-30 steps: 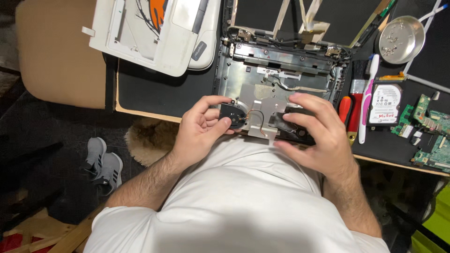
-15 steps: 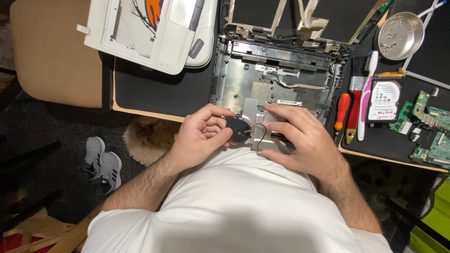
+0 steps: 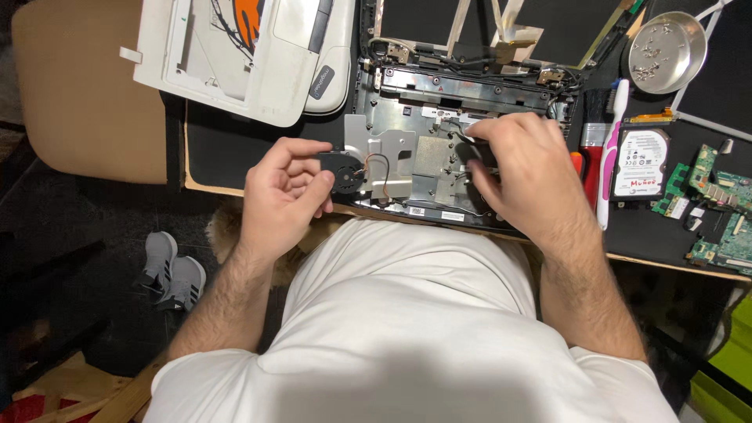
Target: The person uses a screwdriver to tighten screws on a disassembled electronic device, likely a laptop, placed on a workbench. The person carefully secures internal components while various tools and parts are visible on the surrounding table.
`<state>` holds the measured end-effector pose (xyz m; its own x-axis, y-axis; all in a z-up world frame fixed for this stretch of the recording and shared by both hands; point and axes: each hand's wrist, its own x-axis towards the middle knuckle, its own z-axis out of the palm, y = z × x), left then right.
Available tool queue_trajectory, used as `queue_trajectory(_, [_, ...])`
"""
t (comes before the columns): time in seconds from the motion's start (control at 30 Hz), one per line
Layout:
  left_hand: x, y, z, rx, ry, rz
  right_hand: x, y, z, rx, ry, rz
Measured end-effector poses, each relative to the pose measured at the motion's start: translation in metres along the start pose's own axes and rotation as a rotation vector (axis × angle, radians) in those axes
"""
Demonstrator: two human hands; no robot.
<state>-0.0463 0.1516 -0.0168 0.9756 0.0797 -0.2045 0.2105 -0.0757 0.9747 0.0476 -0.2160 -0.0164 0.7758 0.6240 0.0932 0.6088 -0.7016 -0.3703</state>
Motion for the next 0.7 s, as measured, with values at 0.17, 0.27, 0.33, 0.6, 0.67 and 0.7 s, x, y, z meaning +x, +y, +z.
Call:
queue_trajectory(0.17, [0.012, 0.005, 0.01, 0.046, -0.02, -0.015, 0.008, -0.006, -0.004, 0.042, -0.075, 0.021])
queue_trajectory(0.27, [0.02, -0.007, 0.015, 0.049, -0.037, -0.014, 0.008, -0.003, 0.0, 0.075, -0.085, 0.028])
queue_trajectory(0.33, [0.024, -0.009, 0.017, 0.063, -0.04, 0.007, 0.007, 0.002, 0.004, 0.098, -0.07, 0.022])
queue_trajectory(0.6, [0.03, -0.005, 0.02, 0.099, -0.05, -0.015, 0.004, 0.016, 0.004, 0.188, -0.108, -0.075])
queue_trajectory(0.67, [0.031, -0.007, 0.019, 0.083, -0.06, -0.025, 0.004, 0.018, 0.007, 0.153, -0.085, -0.099])
queue_trajectory(0.7, [0.032, -0.007, 0.019, 0.065, -0.07, -0.035, 0.004, 0.019, 0.009, 0.117, -0.062, -0.123])
